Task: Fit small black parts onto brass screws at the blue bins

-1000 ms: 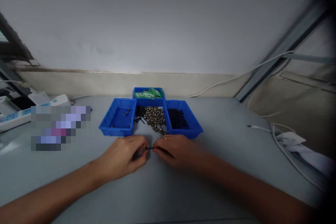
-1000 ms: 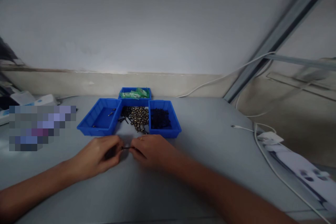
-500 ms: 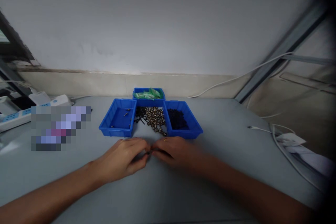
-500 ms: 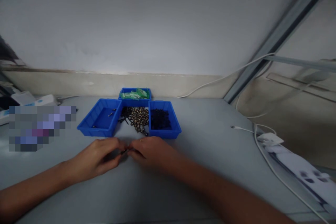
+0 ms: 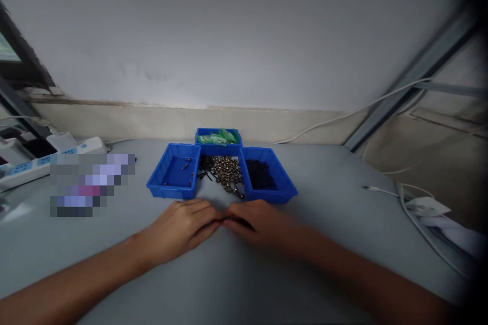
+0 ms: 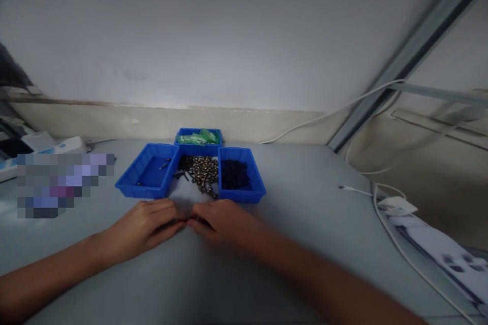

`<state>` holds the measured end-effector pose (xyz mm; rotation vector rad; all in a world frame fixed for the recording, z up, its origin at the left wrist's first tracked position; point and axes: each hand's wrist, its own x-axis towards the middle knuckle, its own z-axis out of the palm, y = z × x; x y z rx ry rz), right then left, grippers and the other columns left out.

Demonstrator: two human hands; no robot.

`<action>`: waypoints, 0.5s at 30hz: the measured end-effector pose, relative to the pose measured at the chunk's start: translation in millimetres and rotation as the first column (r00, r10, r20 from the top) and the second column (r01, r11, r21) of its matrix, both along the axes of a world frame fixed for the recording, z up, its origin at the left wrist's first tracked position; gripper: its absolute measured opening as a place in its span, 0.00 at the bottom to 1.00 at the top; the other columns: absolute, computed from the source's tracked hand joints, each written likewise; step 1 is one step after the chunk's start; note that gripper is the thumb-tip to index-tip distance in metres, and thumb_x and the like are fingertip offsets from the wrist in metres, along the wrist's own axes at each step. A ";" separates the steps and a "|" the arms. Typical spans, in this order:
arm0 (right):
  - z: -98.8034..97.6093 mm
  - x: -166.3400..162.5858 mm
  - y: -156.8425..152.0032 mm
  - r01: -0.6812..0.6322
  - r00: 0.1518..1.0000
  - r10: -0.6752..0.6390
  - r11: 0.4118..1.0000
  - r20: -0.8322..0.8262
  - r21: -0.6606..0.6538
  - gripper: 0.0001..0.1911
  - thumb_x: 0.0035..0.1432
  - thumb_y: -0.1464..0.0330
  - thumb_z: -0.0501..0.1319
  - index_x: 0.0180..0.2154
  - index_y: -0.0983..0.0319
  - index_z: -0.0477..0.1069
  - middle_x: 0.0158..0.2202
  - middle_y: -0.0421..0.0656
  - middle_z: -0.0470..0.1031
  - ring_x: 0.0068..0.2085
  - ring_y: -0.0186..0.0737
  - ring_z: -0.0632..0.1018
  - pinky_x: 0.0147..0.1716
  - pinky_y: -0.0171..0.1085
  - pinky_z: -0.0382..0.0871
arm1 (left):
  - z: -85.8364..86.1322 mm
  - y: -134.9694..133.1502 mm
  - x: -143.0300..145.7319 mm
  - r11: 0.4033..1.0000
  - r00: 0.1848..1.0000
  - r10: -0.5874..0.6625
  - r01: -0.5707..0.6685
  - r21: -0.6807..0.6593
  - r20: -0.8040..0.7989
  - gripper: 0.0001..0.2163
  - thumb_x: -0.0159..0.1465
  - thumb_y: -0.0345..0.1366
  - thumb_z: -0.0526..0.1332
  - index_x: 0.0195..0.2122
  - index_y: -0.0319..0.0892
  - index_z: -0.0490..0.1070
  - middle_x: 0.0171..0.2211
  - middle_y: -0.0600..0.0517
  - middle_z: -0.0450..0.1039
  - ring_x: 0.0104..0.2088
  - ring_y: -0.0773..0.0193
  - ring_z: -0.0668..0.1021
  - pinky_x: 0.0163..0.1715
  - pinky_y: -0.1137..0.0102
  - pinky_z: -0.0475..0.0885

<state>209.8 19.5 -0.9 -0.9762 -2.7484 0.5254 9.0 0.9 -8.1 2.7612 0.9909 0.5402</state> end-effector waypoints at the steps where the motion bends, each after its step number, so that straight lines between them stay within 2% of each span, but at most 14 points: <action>1: -0.6 0.2 0.1 0.011 1.000 -0.011 1.000 -0.003 0.002 0.09 0.58 0.66 0.50 0.30 0.62 0.66 0.26 0.40 0.71 0.27 0.33 0.71 0.25 0.31 0.58 | 0.3 0.0 0.0 1.000 1.000 0.016 -0.016 -0.009 -0.010 0.08 0.64 0.35 0.49 0.33 0.41 0.66 0.27 0.54 0.67 0.29 0.67 0.70 0.28 0.73 0.64; 8: -0.4 1.6 -0.2 0.080 0.996 -0.081 0.997 -0.032 -0.015 0.08 0.58 0.66 0.51 0.33 0.61 0.66 0.27 0.39 0.71 0.28 0.33 0.71 0.26 0.31 0.58 | -1.8 1.8 -1.0 0.999 0.998 0.054 -0.054 0.002 -0.038 0.08 0.63 0.34 0.50 0.30 0.40 0.66 0.26 0.54 0.66 0.28 0.67 0.70 0.28 0.73 0.64; 13: -0.6 1.7 0.9 0.075 0.997 -0.074 0.997 -0.012 0.004 0.09 0.59 0.66 0.50 0.33 0.61 0.66 0.26 0.40 0.71 0.28 0.33 0.71 0.26 0.31 0.58 | -0.7 0.0 -1.8 0.996 0.996 0.087 -0.086 -0.029 0.022 0.07 0.63 0.34 0.50 0.30 0.40 0.64 0.26 0.53 0.65 0.27 0.67 0.70 0.26 0.73 0.64; 15: -1.5 1.1 0.8 0.041 0.999 -0.041 0.999 0.006 0.009 0.09 0.58 0.67 0.50 0.32 0.62 0.66 0.26 0.40 0.71 0.27 0.33 0.71 0.25 0.31 0.58 | 0.4 -1.7 -1.9 0.997 0.997 0.062 -0.060 -0.042 0.051 0.07 0.63 0.34 0.50 0.33 0.40 0.65 0.28 0.52 0.66 0.29 0.67 0.70 0.27 0.73 0.65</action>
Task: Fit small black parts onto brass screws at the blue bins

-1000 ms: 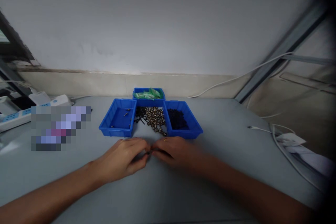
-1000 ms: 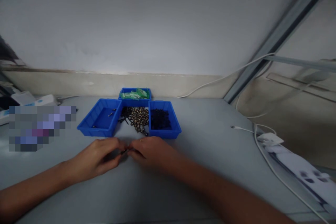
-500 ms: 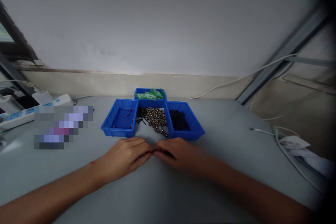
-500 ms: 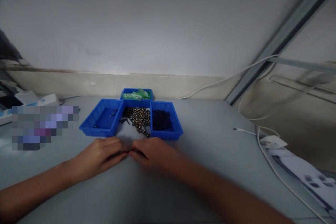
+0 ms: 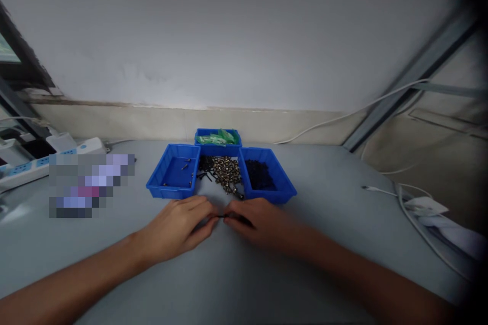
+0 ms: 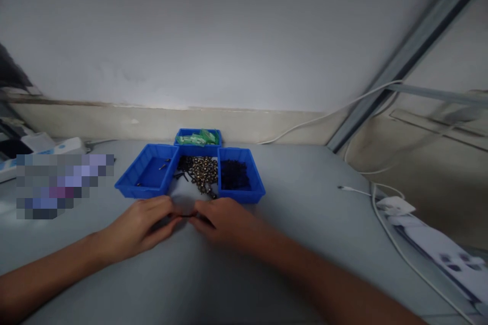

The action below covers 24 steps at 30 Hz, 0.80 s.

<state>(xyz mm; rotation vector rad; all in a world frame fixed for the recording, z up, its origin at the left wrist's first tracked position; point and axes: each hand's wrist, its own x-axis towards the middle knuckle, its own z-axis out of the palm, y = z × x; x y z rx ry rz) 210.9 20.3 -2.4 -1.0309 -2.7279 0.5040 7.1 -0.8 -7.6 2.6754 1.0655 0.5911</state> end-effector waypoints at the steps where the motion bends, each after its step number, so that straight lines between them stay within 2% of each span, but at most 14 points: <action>1: -0.6 -0.4 -0.3 -0.027 1.000 0.026 1.000 0.006 0.003 0.09 0.58 0.68 0.50 0.31 0.62 0.66 0.26 0.40 0.71 0.28 0.33 0.71 0.26 0.32 0.59 | 0.5 -1.0 0.1 1.000 1.000 -0.025 0.025 0.002 0.009 0.07 0.64 0.34 0.49 0.34 0.40 0.65 0.29 0.52 0.66 0.30 0.67 0.70 0.28 0.73 0.65; 4: -2.7 -1.5 -1.5 -0.113 0.993 0.113 0.993 0.019 0.032 0.07 0.57 0.70 0.51 0.29 0.63 0.66 0.27 0.40 0.71 0.28 0.33 0.71 0.27 0.32 0.59 | 1.0 -3.3 1.1 0.993 0.993 -0.116 0.116 0.030 0.007 0.08 0.65 0.35 0.48 0.36 0.40 0.65 0.30 0.52 0.67 0.31 0.67 0.70 0.30 0.72 0.65; 7: -4.4 -1.8 -2.0 -0.145 0.989 0.143 0.988 0.031 0.059 0.08 0.56 0.71 0.52 0.28 0.63 0.66 0.26 0.41 0.71 0.27 0.33 0.71 0.27 0.32 0.59 | 0.2 -3.0 1.1 0.989 0.991 -0.134 0.134 0.055 -0.011 0.09 0.65 0.35 0.48 0.36 0.40 0.65 0.29 0.53 0.67 0.30 0.67 0.70 0.30 0.72 0.65; 11: -4.1 -0.4 -0.9 -0.047 0.999 0.046 0.997 0.009 0.057 0.10 0.58 0.67 0.50 0.32 0.63 0.67 0.29 0.42 0.72 0.30 0.34 0.72 0.28 0.32 0.60 | -2.3 2.5 -2.0 0.997 0.998 -0.057 0.058 0.058 -0.014 0.09 0.66 0.36 0.48 0.36 0.40 0.65 0.29 0.53 0.67 0.32 0.66 0.70 0.31 0.71 0.65; 15: -0.3 0.4 -1.1 0.056 0.997 -0.056 0.998 -0.056 0.002 0.08 0.57 0.65 0.51 0.33 0.61 0.66 0.26 0.39 0.72 0.28 0.33 0.71 0.26 0.31 0.59 | -4.1 6.5 -3.3 0.999 0.996 0.003 0.000 0.042 -0.085 0.11 0.66 0.37 0.47 0.30 0.40 0.63 0.26 0.53 0.66 0.29 0.66 0.70 0.28 0.71 0.64; 19: 2.6 -1.9 -5.4 0.006 0.995 -0.013 0.998 -0.100 -0.070 0.07 0.56 0.65 0.52 0.32 0.61 0.65 0.23 0.37 0.70 0.24 0.31 0.69 0.23 0.30 0.57 | -4.8 5.3 -0.4 0.998 0.988 -0.058 0.060 0.008 -0.143 0.10 0.65 0.36 0.48 0.31 0.40 0.64 0.27 0.53 0.67 0.29 0.65 0.70 0.29 0.71 0.64; 24: 3.7 -2.8 -9.6 -0.017 0.996 0.013 0.999 -0.093 -0.036 0.06 0.54 0.66 0.53 0.32 0.61 0.65 0.23 0.37 0.69 0.24 0.30 0.69 0.22 0.30 0.56 | -3.8 2.7 2.1 0.997 0.986 -0.083 0.083 -0.006 -0.147 0.08 0.64 0.35 0.49 0.31 0.40 0.64 0.27 0.53 0.67 0.29 0.66 0.70 0.29 0.72 0.64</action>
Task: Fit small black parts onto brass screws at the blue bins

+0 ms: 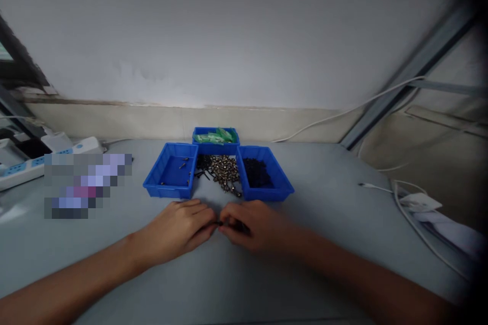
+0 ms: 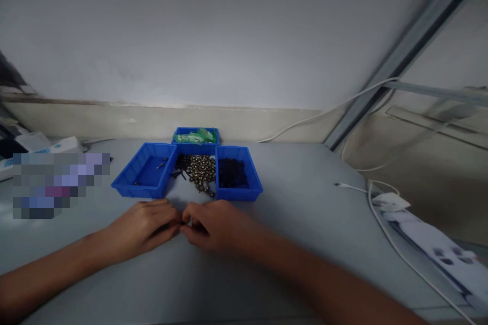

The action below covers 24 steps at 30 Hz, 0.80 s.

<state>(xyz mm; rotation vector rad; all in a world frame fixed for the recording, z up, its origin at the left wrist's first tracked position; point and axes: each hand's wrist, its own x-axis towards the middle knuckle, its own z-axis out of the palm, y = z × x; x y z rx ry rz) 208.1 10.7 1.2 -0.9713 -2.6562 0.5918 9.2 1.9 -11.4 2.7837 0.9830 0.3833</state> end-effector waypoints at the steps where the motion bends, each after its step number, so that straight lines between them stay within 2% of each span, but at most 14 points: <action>1: 0.0 0.6 0.2 0.004 1.000 -0.004 1.000 0.008 0.009 0.06 0.54 0.66 0.53 0.32 0.62 0.65 0.23 0.37 0.70 0.24 0.30 0.69 0.23 0.30 0.56 | 0.6 -0.3 0.1 1.000 1.000 0.009 -0.009 0.003 -0.001 0.08 0.64 0.35 0.49 0.31 0.40 0.64 0.27 0.53 0.67 0.29 0.66 0.70 0.29 0.72 0.64; 5: -1.6 3.6 3.5 0.039 0.997 -0.045 0.995 0.062 0.096 0.05 0.53 0.68 0.52 0.33 0.62 0.65 0.25 0.38 0.71 0.26 0.32 0.71 0.24 0.31 0.57 | 3.1 -1.1 -0.2 0.998 0.997 0.069 -0.069 0.011 0.029 0.08 0.63 0.34 0.50 0.28 0.39 0.62 0.24 0.54 0.65 0.26 0.67 0.69 0.26 0.73 0.62; 8: -3.9 3.8 5.9 0.051 0.991 -0.070 0.985 0.115 0.168 0.05 0.53 0.68 0.53 0.30 0.62 0.65 0.25 0.39 0.71 0.25 0.33 0.70 0.23 0.32 0.55 | 3.9 -2.1 -0.9 0.995 0.991 0.090 -0.092 0.022 0.096 0.08 0.63 0.35 0.50 0.29 0.39 0.64 0.24 0.53 0.65 0.26 0.67 0.69 0.25 0.73 0.63; 14: -7.4 0.2 4.5 -0.035 0.989 0.008 0.982 0.146 0.185 0.08 0.57 0.68 0.50 0.30 0.63 0.65 0.25 0.40 0.72 0.25 0.32 0.70 0.22 0.32 0.55 | 4.3 -3.5 -1.7 0.998 0.984 0.007 -0.018 0.064 0.177 0.08 0.64 0.34 0.49 0.36 0.40 0.65 0.31 0.51 0.67 0.33 0.65 0.70 0.32 0.70 0.66; 21: -11.8 -1.4 6.6 -0.049 0.995 0.029 0.978 0.101 0.202 0.09 0.57 0.67 0.51 0.27 0.62 0.65 0.23 0.39 0.70 0.22 0.31 0.69 0.20 0.32 0.55 | 3.0 -3.2 -1.7 0.999 0.987 -0.046 0.042 0.027 0.154 0.08 0.64 0.34 0.49 0.38 0.40 0.66 0.33 0.50 0.67 0.36 0.65 0.70 0.35 0.70 0.67; 24: -8.2 1.9 3.9 -0.040 0.999 0.046 0.979 -0.029 0.199 0.08 0.56 0.67 0.52 0.28 0.62 0.65 0.22 0.38 0.70 0.22 0.30 0.70 0.21 0.30 0.57 | 3.3 -3.5 -1.9 1.000 0.987 -0.004 0.007 -0.016 0.159 0.07 0.62 0.32 0.50 0.36 0.39 0.65 0.30 0.50 0.67 0.33 0.65 0.70 0.33 0.69 0.67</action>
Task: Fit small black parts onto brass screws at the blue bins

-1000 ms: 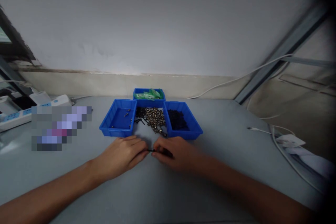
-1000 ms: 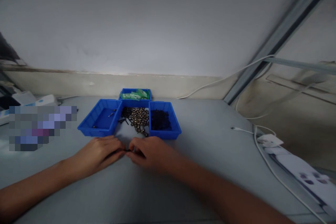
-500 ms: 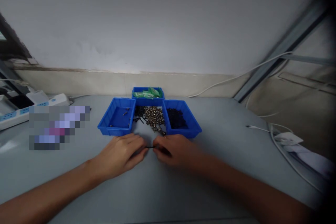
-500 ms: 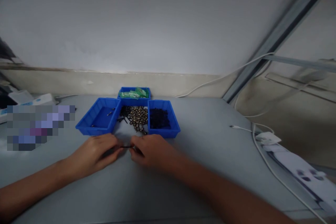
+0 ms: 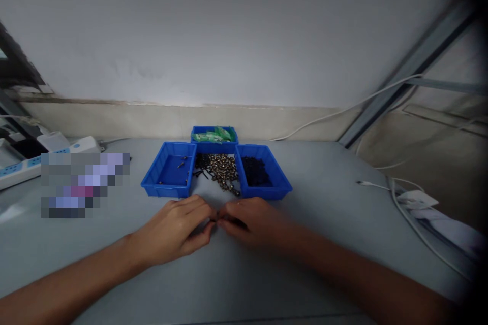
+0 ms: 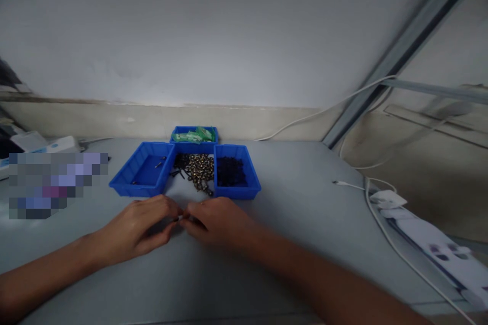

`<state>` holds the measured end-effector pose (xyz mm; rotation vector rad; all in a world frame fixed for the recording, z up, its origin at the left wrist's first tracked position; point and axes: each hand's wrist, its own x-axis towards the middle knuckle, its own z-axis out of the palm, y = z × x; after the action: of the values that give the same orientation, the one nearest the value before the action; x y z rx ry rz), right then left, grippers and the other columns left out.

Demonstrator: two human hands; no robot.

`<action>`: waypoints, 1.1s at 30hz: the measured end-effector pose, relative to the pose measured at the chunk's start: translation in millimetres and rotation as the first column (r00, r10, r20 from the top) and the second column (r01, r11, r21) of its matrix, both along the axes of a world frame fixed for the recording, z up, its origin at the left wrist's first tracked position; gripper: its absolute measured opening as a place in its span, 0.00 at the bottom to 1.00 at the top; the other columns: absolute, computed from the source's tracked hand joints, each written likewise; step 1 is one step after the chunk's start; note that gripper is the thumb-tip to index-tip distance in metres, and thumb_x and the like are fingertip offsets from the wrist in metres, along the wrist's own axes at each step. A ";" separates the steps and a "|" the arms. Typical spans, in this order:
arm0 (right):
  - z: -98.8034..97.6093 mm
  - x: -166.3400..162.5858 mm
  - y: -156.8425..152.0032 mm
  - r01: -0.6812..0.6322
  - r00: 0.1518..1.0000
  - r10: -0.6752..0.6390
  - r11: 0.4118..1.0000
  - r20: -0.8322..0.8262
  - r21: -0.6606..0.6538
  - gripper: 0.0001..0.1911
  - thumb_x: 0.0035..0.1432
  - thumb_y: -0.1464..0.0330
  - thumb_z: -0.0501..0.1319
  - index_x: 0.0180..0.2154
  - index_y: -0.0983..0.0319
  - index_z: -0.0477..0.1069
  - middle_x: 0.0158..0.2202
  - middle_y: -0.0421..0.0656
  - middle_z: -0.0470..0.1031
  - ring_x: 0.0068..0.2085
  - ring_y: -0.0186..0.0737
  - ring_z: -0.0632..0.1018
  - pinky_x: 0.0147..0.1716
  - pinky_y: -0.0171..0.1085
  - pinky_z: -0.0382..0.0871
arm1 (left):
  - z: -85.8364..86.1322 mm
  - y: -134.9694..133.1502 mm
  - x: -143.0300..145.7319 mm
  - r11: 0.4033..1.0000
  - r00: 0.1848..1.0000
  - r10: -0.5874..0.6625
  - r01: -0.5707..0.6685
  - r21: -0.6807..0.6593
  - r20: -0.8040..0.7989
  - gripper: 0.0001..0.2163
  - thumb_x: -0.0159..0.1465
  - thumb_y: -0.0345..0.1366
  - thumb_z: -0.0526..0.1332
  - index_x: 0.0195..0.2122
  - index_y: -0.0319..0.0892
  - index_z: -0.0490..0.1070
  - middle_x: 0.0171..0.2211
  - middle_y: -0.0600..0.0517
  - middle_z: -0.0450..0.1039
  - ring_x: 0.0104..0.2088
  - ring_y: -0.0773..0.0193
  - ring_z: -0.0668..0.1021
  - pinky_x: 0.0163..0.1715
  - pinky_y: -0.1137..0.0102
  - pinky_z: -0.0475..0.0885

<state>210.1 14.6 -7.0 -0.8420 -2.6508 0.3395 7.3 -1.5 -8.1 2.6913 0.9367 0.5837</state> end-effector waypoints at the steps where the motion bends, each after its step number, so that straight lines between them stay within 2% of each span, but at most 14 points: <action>1: 1.9 2.1 -2.4 -0.042 0.994 0.045 0.999 -0.095 0.031 0.07 0.56 0.67 0.52 0.29 0.61 0.65 0.21 0.37 0.69 0.22 0.29 0.69 0.21 0.30 0.58 | 0.3 0.1 0.0 1.000 1.000 0.019 -0.019 -0.011 -0.003 0.06 0.61 0.32 0.50 0.36 0.38 0.65 0.29 0.51 0.67 0.32 0.65 0.70 0.32 0.70 0.67; 3: 6.4 6.8 -8.6 -0.121 0.924 0.177 0.976 -0.339 0.179 0.06 0.54 0.66 0.52 0.28 0.61 0.64 0.18 0.35 0.67 0.20 0.28 0.68 0.22 0.30 0.59 | 0.9 0.7 0.2 0.999 0.999 0.043 -0.043 -0.019 -0.016 0.05 0.61 0.32 0.51 0.35 0.39 0.65 0.28 0.51 0.67 0.30 0.65 0.70 0.30 0.70 0.67; 5: 10.5 10.4 -14.0 -0.074 0.789 0.272 0.933 -0.552 0.353 0.08 0.52 0.63 0.52 0.26 0.60 0.62 0.16 0.34 0.64 0.19 0.28 0.66 0.22 0.31 0.60 | 0.8 1.5 0.5 0.999 0.999 0.035 -0.035 -0.003 -0.018 0.06 0.61 0.32 0.51 0.35 0.39 0.65 0.27 0.52 0.67 0.29 0.66 0.70 0.29 0.71 0.66; 6: 11.9 11.1 -15.2 -0.033 0.756 0.278 0.920 -0.593 0.390 0.08 0.52 0.62 0.52 0.26 0.60 0.62 0.15 0.34 0.63 0.19 0.28 0.66 0.22 0.31 0.60 | 0.3 1.8 0.6 1.000 1.000 0.027 -0.027 0.010 -0.014 0.06 0.62 0.33 0.51 0.36 0.39 0.65 0.28 0.52 0.67 0.30 0.66 0.71 0.29 0.71 0.66; 7: 12.7 11.0 -14.9 -0.001 0.772 0.249 0.921 -0.585 0.390 0.08 0.52 0.63 0.52 0.26 0.60 0.62 0.15 0.34 0.63 0.19 0.29 0.66 0.22 0.31 0.60 | -0.3 2.1 0.7 1.000 1.000 0.017 -0.017 0.023 -0.010 0.06 0.63 0.33 0.50 0.36 0.39 0.65 0.28 0.52 0.67 0.30 0.66 0.71 0.30 0.71 0.66; 8: 12.7 10.1 -13.2 0.003 0.831 0.195 0.935 -0.521 0.354 0.07 0.53 0.65 0.52 0.26 0.60 0.62 0.16 0.34 0.64 0.19 0.29 0.66 0.22 0.31 0.60 | -1.1 2.2 0.7 0.999 1.000 0.011 -0.011 0.041 -0.005 0.07 0.63 0.33 0.50 0.37 0.39 0.65 0.28 0.52 0.68 0.31 0.66 0.71 0.30 0.71 0.66; 10: 10.4 6.7 -6.5 0.013 0.953 0.055 0.975 -0.298 0.222 0.06 0.54 0.68 0.52 0.28 0.61 0.65 0.19 0.36 0.68 0.21 0.29 0.69 0.22 0.31 0.60 | -2.5 2.3 0.5 0.997 1.000 0.008 -0.008 0.077 -0.002 0.08 0.64 0.34 0.50 0.36 0.39 0.66 0.28 0.51 0.68 0.31 0.66 0.70 0.31 0.70 0.67; 11: 8.6 4.5 -2.5 0.012 0.980 0.019 0.988 -0.197 0.155 0.06 0.56 0.68 0.51 0.31 0.62 0.65 0.23 0.38 0.71 0.24 0.31 0.70 0.24 0.31 0.61 | -3.0 2.2 0.3 0.996 1.000 0.007 -0.006 0.093 -0.001 0.08 0.64 0.34 0.50 0.35 0.39 0.66 0.28 0.51 0.68 0.31 0.66 0.70 0.31 0.70 0.67; 14: 4.0 -0.6 5.6 -0.011 1.000 0.011 1.000 0.012 0.020 0.10 0.59 0.67 0.48 0.35 0.63 0.66 0.30 0.43 0.73 0.31 0.34 0.73 0.30 0.33 0.63 | -3.3 2.1 -0.3 0.993 1.000 0.003 -0.003 0.118 -0.002 0.10 0.64 0.34 0.49 0.35 0.39 0.67 0.28 0.51 0.68 0.31 0.66 0.70 0.30 0.71 0.67; 17: 4.4 -2.3 4.5 -0.011 0.992 0.010 1.000 0.124 0.003 0.11 0.60 0.68 0.48 0.32 0.64 0.67 0.28 0.43 0.72 0.30 0.35 0.72 0.30 0.33 0.62 | -2.9 2.2 -0.8 0.994 1.000 0.000 0.001 0.113 -0.013 0.10 0.65 0.35 0.48 0.36 0.39 0.68 0.29 0.51 0.68 0.32 0.67 0.71 0.32 0.71 0.67; 22: 7.8 -0.7 -0.2 -0.033 0.986 0.035 0.999 0.166 -0.012 0.10 0.58 0.67 0.50 0.32 0.64 0.67 0.28 0.42 0.72 0.30 0.35 0.72 0.30 0.33 0.62 | -3.7 2.8 -1.6 0.997 0.999 0.000 0.003 0.080 -0.048 0.10 0.65 0.35 0.48 0.36 0.39 0.68 0.30 0.51 0.68 0.32 0.66 0.71 0.32 0.70 0.67; 33: 3.3 0.7 6.2 0.047 0.986 -0.056 0.997 0.154 0.061 0.12 0.60 0.67 0.47 0.34 0.63 0.67 0.29 0.42 0.73 0.30 0.35 0.73 0.29 0.34 0.61 | 0.1 1.2 0.2 0.995 0.995 0.092 -0.090 0.048 -0.038 0.07 0.62 0.35 0.51 0.33 0.39 0.66 0.28 0.52 0.68 0.31 0.65 0.71 0.29 0.70 0.66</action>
<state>210.7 20.8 -3.6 -0.9525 -2.7612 0.1905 7.5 -0.3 -8.0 2.7223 1.0735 0.5780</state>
